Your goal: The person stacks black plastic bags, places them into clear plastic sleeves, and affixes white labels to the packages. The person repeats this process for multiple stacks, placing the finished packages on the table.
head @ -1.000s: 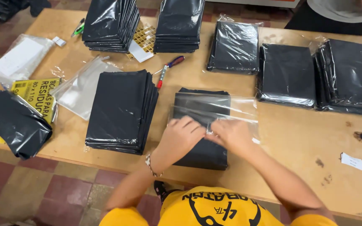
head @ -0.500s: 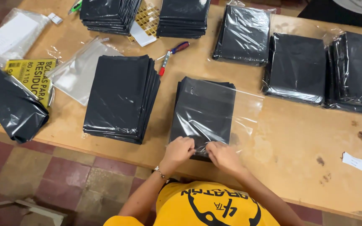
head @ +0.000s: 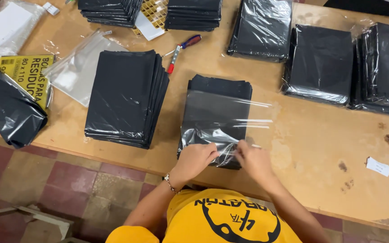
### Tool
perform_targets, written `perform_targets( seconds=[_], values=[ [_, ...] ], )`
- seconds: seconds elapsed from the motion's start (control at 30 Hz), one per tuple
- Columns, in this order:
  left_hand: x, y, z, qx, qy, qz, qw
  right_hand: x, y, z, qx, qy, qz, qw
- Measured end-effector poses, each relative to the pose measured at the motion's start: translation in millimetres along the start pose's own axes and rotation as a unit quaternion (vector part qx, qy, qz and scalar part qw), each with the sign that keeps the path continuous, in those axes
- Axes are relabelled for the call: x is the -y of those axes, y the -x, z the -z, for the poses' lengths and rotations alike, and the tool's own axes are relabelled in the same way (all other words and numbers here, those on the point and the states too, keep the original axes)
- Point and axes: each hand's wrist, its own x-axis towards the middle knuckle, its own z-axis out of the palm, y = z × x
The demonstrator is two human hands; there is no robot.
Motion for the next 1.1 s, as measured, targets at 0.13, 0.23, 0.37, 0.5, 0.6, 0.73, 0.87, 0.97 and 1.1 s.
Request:
perform_targets(
  seconds=[0.13, 0.23, 0.37, 0.5, 0.6, 0.73, 0.87, 0.97, 1.1],
  values=[
    [22, 0, -27, -0.028, -0.199, -0.072, 0.977, -33, -2, 29, -0.076, -0.063, -0.063, 0.993],
    [53, -5, -46, -0.069, -0.322, -0.032, 0.943, -34, 0, 59, -0.166, -0.06, -0.097, 0.979],
    [52, -13, 4, -0.126, -0.352, 0.023, 0.927, -59, -3, 64, -0.232, -0.056, -0.118, 0.964],
    [33, -13, 35, -0.172, -0.139, 0.103, 0.97, -82, -5, 54, -0.272, -0.087, -0.128, 0.95],
    [34, -19, 36, -0.247, -0.146, 0.157, 0.945, -88, -11, 50, -0.291, -0.139, -0.132, 0.937],
    [27, -33, 53, -0.382, -0.071, 0.176, 0.904, -76, -18, 65, -0.321, -0.252, -0.105, 0.907],
    [32, -46, 59, -0.366, 0.53, 0.216, 0.734, -65, -26, 74, -0.341, -0.39, -0.062, 0.853],
    [50, -56, 57, -0.304, 0.7, 0.247, 0.596, -46, -48, 78, -0.321, -0.589, -0.048, 0.74],
    [77, -94, 48, -0.279, 0.684, 0.129, 0.662, -68, -97, 76, -0.257, -0.778, -0.046, 0.571]
  ],
)
